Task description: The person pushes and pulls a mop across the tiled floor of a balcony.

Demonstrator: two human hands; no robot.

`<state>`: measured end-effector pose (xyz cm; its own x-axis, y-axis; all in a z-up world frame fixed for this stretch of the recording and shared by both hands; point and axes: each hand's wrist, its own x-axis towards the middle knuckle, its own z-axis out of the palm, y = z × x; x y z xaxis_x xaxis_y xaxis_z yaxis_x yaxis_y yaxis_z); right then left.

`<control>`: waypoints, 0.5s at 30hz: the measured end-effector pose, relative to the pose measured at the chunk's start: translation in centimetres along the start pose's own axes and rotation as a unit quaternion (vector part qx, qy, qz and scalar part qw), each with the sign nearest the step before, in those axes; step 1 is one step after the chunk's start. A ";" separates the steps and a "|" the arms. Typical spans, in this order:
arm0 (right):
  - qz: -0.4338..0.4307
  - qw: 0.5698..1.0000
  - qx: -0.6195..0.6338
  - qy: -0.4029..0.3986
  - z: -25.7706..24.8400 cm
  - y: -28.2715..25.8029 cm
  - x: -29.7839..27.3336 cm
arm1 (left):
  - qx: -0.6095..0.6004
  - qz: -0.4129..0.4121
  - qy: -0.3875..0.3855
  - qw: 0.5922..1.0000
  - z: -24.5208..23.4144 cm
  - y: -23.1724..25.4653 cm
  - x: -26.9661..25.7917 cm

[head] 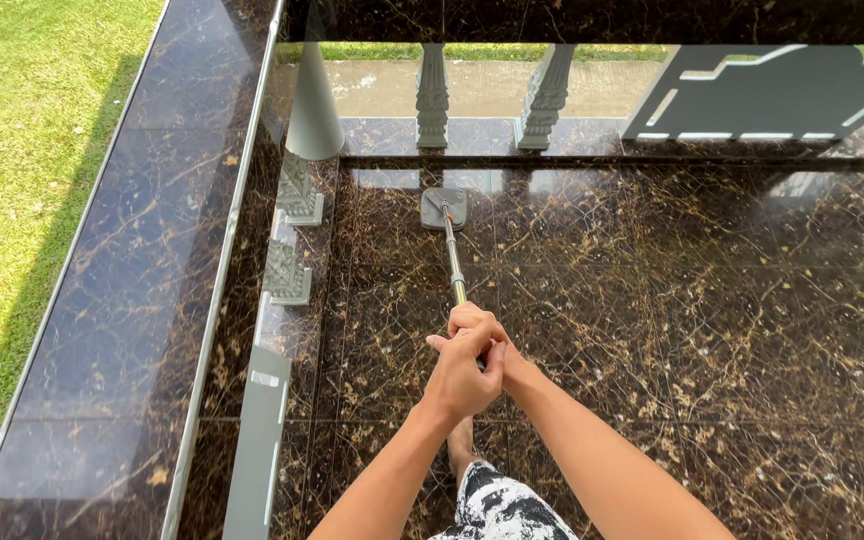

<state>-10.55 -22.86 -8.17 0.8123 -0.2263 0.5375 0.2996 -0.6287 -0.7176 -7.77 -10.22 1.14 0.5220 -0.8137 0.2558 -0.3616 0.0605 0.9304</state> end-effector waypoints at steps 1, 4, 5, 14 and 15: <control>-0.023 1.000 -0.005 0.002 0.3 -0.8 -1.4 | -0.008 0.007 0.007 1.000 0.3 0.7 -1.7; -0.024 0.999 -0.025 -0.001 0.7 -4.3 -4.9 | -0.027 0.011 0.016 0.999 1.3 3.1 -6.4; 0.021 0.999 -0.037 -0.007 0.5 -6.0 -6.4 | -0.033 -0.001 0.008 0.999 1.5 4.1 -7.9; -0.024 0.997 -0.067 0.033 -0.3 -14.9 -11.3 | -0.037 -0.041 -0.004 0.998 3.3 9.4 -14.5; -0.068 0.994 -0.071 0.039 -0.4 -15.0 -11.4 | -0.040 -0.055 -0.009 0.998 3.5 9.5 -14.7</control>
<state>-24.56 -11.18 -3.37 0.7266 -0.1852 0.6616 0.3258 -0.7550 -0.5691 -21.58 0.24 5.29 0.5412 -0.8278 0.1479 -0.2401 0.0165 0.9706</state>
